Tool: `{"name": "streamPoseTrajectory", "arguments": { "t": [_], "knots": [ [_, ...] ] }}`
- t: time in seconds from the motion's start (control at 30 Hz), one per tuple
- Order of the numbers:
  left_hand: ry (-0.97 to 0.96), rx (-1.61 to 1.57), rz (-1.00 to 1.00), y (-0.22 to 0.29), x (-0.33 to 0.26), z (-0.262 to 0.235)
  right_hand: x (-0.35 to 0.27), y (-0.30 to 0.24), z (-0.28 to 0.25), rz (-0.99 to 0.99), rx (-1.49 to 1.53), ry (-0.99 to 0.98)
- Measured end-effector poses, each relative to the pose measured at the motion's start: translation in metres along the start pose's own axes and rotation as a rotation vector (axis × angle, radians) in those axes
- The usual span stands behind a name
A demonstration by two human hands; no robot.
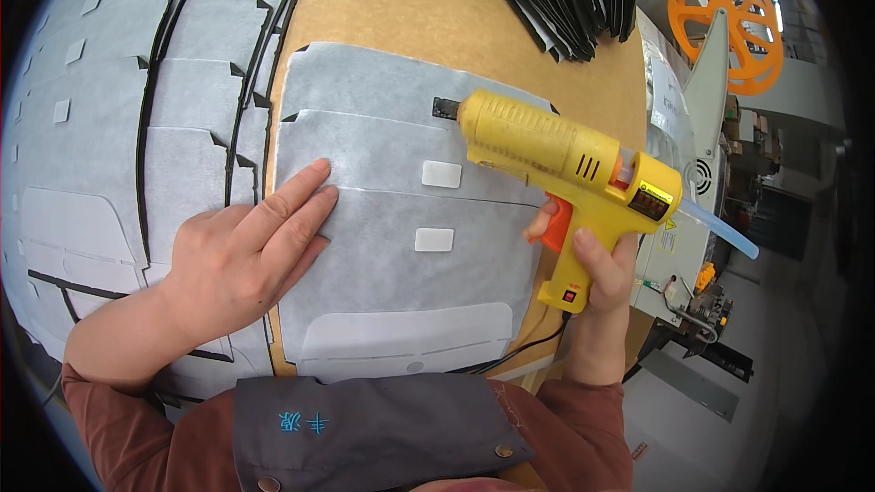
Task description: The person uses a yellow hot glue gun to apply adhesive to specific spots on grey fabric panels. They then place small white rectangular pieces onto the glue and press them down. The person repeats this process for multiple panels, stacking the finished ones and retrieving new ones from a pile.
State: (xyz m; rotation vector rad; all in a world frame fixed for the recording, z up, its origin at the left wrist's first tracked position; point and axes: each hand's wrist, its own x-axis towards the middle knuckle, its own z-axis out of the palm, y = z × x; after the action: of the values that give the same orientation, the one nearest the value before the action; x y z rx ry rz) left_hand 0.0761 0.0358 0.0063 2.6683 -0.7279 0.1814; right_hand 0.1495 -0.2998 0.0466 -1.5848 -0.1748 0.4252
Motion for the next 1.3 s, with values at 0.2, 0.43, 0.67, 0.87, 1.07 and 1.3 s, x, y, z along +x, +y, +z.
{"name": "streamPoseTrajectory", "arguments": {
  "t": [0.2,0.43,0.67,0.87,1.07,1.3],
  "knots": [
    [0.043,0.038,0.002,0.0,0.001,0.003,-0.006,0.0,-0.003,0.03,-0.001,-0.005],
    [0.03,0.023,-0.002,0.0,0.001,0.003,-0.002,0.001,0.0,0.012,-0.012,0.04],
    [0.057,0.039,0.005,0.0,0.001,0.003,-0.004,0.0,-0.004,0.031,-0.011,0.035],
    [0.05,0.041,0.002,0.0,0.002,0.003,-0.009,-0.003,0.002,0.028,-0.024,0.016],
    [0.048,0.039,0.001,0.0,0.002,0.003,-0.017,0.001,-0.004,0.085,-0.051,0.134],
    [0.056,0.034,-0.001,0.0,0.002,0.003,-0.01,0.0,-0.004,0.027,-0.041,0.134]
  ]
}}
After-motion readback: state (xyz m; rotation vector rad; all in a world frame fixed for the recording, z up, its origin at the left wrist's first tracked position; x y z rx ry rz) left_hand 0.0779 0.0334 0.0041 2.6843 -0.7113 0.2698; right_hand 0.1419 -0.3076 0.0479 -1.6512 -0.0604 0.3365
